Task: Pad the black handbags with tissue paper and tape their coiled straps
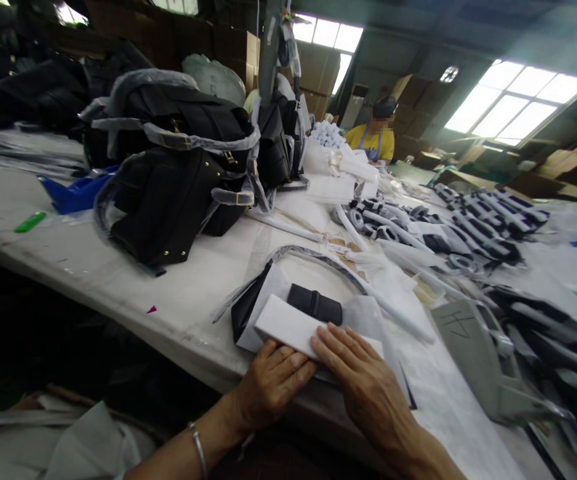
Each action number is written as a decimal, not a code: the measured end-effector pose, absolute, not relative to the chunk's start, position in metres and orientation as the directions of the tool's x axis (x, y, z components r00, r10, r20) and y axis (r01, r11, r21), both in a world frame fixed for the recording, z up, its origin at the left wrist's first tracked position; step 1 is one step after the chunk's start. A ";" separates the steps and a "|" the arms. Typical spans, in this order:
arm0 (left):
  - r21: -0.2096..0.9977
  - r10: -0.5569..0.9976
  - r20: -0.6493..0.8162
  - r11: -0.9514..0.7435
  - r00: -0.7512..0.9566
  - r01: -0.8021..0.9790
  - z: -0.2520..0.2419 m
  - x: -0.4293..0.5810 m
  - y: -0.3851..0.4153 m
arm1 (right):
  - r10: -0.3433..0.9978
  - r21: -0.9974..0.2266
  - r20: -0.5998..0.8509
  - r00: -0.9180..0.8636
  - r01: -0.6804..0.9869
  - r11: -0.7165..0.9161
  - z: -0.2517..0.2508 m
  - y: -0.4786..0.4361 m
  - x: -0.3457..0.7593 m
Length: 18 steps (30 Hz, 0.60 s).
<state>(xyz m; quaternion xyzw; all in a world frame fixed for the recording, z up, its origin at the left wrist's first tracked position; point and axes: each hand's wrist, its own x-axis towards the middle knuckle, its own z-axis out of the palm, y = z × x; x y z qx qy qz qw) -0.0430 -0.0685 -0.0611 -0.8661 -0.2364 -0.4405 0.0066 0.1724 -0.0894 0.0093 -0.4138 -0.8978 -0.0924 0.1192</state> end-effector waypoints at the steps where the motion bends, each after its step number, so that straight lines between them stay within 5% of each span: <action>1: 0.202 0.406 0.762 -0.889 0.504 0.411 -0.060 -0.043 -0.069 | 0.724 0.067 0.292 -0.624 0.769 0.636 0.009 -0.089 0.172; 10: 0.218 0.418 0.767 -0.883 0.488 0.415 -0.059 -0.039 -0.067 | 0.715 0.054 0.318 -0.623 0.765 0.642 0.009 -0.082 0.171; 18: 0.315 0.414 0.790 -0.907 0.452 0.280 -0.027 -0.050 -0.070 | 0.776 -0.159 0.077 -0.626 0.761 0.629 0.009 -0.074 0.178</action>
